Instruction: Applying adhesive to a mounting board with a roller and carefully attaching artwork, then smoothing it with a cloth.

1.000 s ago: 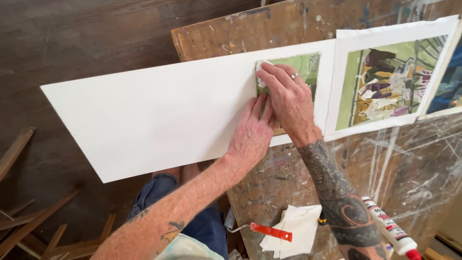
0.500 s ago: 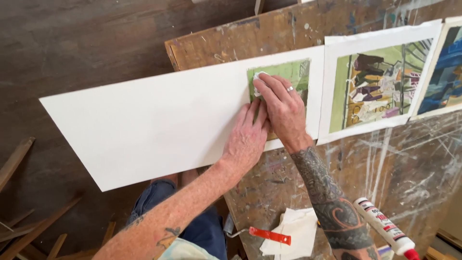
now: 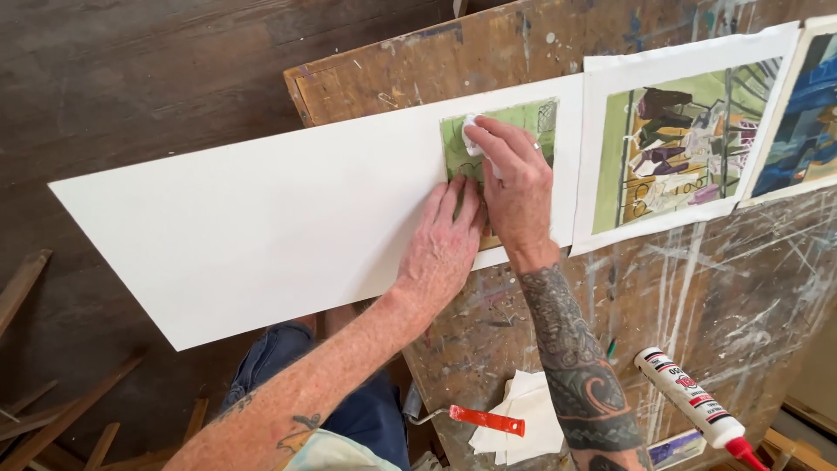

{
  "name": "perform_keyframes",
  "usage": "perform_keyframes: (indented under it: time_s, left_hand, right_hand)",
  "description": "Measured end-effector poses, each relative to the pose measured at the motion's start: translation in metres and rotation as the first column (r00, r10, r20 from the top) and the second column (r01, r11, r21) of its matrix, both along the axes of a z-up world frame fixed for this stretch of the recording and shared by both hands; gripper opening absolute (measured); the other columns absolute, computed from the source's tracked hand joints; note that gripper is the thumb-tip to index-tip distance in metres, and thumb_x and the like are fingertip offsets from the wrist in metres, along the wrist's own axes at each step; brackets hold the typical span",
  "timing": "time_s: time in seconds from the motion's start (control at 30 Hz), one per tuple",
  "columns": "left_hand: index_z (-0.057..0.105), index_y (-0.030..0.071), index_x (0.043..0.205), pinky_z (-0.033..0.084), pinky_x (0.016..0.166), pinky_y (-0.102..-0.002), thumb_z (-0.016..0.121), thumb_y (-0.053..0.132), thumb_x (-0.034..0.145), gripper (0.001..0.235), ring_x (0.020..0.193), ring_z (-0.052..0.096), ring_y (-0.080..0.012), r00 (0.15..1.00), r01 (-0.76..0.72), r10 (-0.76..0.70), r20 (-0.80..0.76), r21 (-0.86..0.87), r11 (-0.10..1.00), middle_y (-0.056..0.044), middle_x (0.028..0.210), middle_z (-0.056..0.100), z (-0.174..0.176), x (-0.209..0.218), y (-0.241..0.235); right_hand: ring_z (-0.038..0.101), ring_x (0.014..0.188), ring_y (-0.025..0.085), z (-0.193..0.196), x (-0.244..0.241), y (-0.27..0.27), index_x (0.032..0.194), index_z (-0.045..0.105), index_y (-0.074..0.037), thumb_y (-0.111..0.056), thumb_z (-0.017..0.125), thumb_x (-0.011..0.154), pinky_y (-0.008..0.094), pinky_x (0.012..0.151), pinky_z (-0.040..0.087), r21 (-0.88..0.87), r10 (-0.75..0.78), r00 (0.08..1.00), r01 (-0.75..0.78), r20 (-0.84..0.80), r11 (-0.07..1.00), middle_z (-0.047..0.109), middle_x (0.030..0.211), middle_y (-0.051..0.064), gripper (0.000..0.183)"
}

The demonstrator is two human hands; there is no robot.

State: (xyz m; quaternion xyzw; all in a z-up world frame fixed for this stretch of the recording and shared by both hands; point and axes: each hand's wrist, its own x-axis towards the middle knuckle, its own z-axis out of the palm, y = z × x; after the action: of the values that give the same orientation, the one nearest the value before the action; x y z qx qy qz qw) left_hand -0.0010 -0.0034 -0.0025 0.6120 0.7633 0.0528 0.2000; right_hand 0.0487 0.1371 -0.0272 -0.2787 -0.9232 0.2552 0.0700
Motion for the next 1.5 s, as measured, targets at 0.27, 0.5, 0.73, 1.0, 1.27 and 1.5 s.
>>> perform_keyframes:
  time_s: [0.27, 0.5, 0.73, 1.0, 1.27, 1.5]
  left_hand:
    - [0.060, 0.008, 0.140, 0.023, 0.128, -0.048, 0.072, 0.027, 0.090, 0.055, 0.148, 0.036, -0.0355, 1.000, 0.020, -0.020, 0.001, -0.026, 0.999, -0.018, 0.151, 0.045, -0.003, -0.002, 0.000]
    - [0.061, 0.007, 0.137, 0.023, 0.127, -0.048, 0.071, 0.028, 0.090, 0.052, 0.146, 0.038, -0.0353, 0.999, 0.032, -0.032, 0.002, 0.006, 0.999, -0.019, 0.148, 0.048, -0.003, 0.003, -0.005]
    - [0.065, 0.010, 0.132, 0.024, 0.126, -0.048, 0.068, 0.024, 0.095, 0.040, 0.144, 0.042, -0.0336, 0.997, 0.045, -0.044, -0.060, 0.013, 0.999, -0.017, 0.141, 0.054, -0.009, 0.004, -0.003]
    - [0.064, 0.004, 0.128, 0.029, 0.125, -0.048, 0.071, 0.018, 0.091, 0.041, 0.142, 0.043, -0.0369, 1.000, 0.017, -0.016, -0.018, 0.103, 0.995, -0.020, 0.140, 0.053, -0.009, 0.005, -0.004]
    - [0.063, 0.002, 0.126, 0.028, 0.125, -0.049, 0.072, 0.017, 0.089, 0.041, 0.144, 0.042, -0.0388, 1.000, 0.006, -0.008, 0.021, 0.073, 0.997, -0.022, 0.142, 0.052, -0.009, 0.000, -0.003]
    - [0.065, 0.010, 0.132, 0.024, 0.126, -0.047, 0.075, 0.027, 0.089, 0.047, 0.145, 0.042, -0.0338, 0.993, 0.093, -0.096, -0.074, -0.043, 0.995, -0.018, 0.145, 0.054, 0.004, -0.002, -0.002]
  right_hand:
    - [0.066, 0.117, 0.027, 0.004, 0.001, 0.004, 0.119, 0.076, -0.009, 0.013, 0.066, 0.095, 0.037, 0.094, 0.059, 0.138, 0.046, 0.999, -0.047, 0.015, 0.989, 0.070, 0.120, 0.010, 0.034]
    - [0.066, 0.116, 0.031, 0.018, 0.005, 0.005, 0.121, 0.075, -0.009, 0.014, 0.070, 0.091, 0.044, 0.098, 0.057, -0.027, -0.132, 0.990, 0.133, 0.039, 0.991, 0.070, 0.120, 0.012, 0.038]
    - [0.064, 0.114, 0.031, 0.000, 0.016, 0.004, 0.117, 0.075, -0.009, 0.017, 0.065, 0.091, 0.042, 0.094, 0.059, 0.103, -0.046, 0.999, 0.047, -0.013, 0.994, 0.067, 0.119, 0.010, 0.038]
    - [0.067, 0.110, 0.031, 0.022, 0.009, 0.014, 0.114, 0.076, -0.011, 0.016, 0.066, 0.087, 0.041, 0.096, 0.058, -0.097, -0.207, 0.978, 0.207, 0.015, 0.974, 0.068, 0.113, 0.009, 0.039]
    - [0.063, 0.116, 0.031, -0.006, 0.021, 0.013, 0.118, 0.074, -0.009, 0.013, 0.061, 0.096, 0.039, 0.094, 0.060, 0.135, -0.056, 0.998, 0.059, -0.024, 0.989, 0.063, 0.119, 0.010, 0.034]
    - [0.064, 0.117, 0.029, 0.006, 0.027, 0.031, 0.119, 0.074, -0.013, 0.012, 0.065, 0.095, 0.039, 0.103, 0.053, -0.163, -0.251, 0.967, 0.253, 0.032, 0.954, 0.067, 0.119, 0.011, 0.035]
